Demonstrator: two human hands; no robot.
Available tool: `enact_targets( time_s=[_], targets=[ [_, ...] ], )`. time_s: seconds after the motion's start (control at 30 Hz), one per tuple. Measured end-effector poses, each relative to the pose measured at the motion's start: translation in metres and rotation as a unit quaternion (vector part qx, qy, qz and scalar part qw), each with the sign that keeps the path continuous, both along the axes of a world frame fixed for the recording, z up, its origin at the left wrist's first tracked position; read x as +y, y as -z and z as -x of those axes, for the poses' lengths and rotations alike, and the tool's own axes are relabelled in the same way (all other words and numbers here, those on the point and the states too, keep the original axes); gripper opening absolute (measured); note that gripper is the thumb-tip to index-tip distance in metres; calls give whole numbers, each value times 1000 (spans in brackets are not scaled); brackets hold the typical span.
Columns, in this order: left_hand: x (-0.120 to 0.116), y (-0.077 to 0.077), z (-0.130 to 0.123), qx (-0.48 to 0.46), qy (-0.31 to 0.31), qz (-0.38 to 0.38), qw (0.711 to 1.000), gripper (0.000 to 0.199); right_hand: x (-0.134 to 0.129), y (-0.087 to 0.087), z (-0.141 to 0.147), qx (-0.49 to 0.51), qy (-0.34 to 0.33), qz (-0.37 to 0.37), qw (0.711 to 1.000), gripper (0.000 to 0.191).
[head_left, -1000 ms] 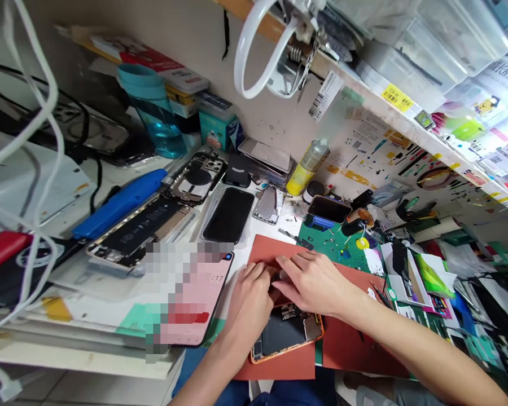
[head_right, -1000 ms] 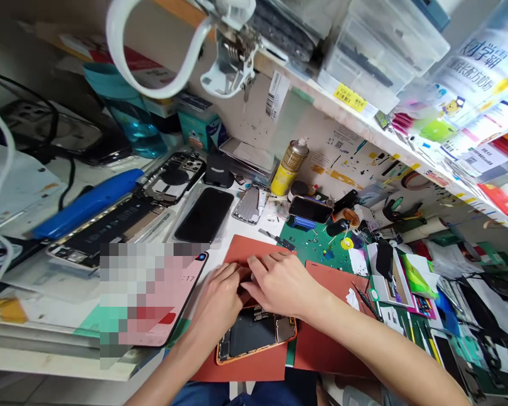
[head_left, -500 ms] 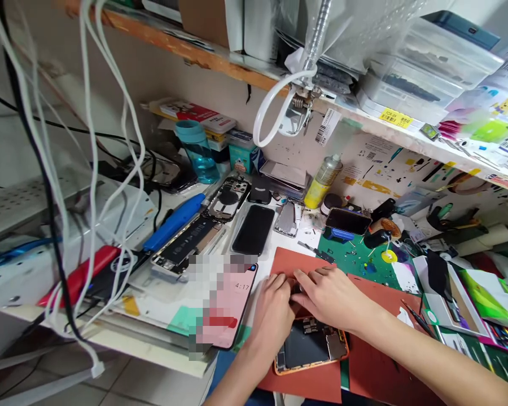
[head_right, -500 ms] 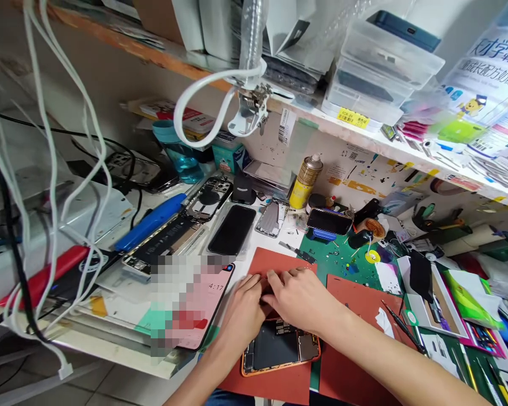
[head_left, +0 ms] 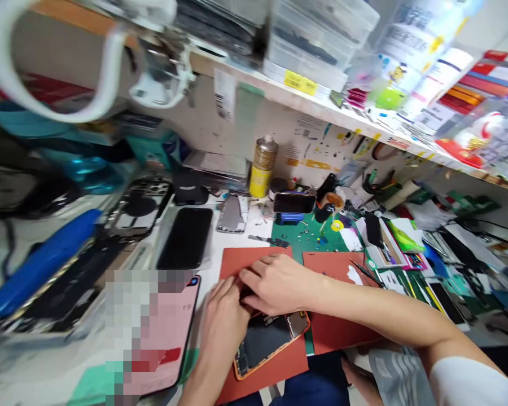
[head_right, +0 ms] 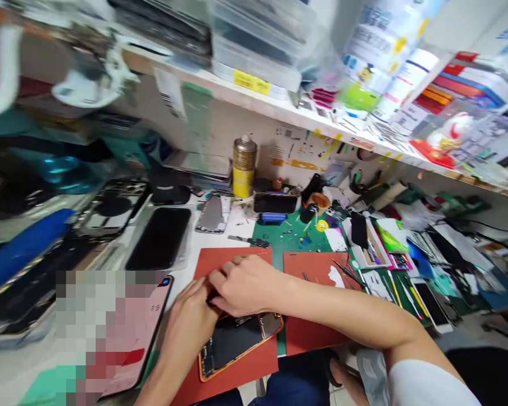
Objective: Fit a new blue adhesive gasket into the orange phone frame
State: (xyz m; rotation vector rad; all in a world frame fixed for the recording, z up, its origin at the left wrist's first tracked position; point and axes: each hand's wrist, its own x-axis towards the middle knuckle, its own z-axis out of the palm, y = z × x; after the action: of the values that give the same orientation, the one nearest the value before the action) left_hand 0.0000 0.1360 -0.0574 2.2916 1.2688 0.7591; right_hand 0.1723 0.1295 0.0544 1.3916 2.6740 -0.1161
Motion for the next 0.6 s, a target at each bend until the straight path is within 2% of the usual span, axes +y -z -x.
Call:
enact_targets(
  time_s=[0.07, 0.2, 0.33, 0.5, 0.6],
  targets=[
    [3, 3, 1, -4, 13, -2, 1000, 15, 2, 2, 0, 3, -17, -1, 1000, 28],
    [7, 6, 4, -6, 26, -10, 1000, 15, 3, 0, 0, 4, -3, -6, 1000, 32],
    [12, 4, 8, 0, 37, -1, 999, 10, 3, -5, 0, 12, -42, 14, 999, 27],
    [14, -3, 8, 7, 39, 22, 999, 14, 4, -1, -2, 19, -1, 12, 1000, 24],
    [14, -3, 8, 0, 33, 22, 999, 19, 5, 1, -4, 16, -13, 18, 1000, 23]
  ],
)
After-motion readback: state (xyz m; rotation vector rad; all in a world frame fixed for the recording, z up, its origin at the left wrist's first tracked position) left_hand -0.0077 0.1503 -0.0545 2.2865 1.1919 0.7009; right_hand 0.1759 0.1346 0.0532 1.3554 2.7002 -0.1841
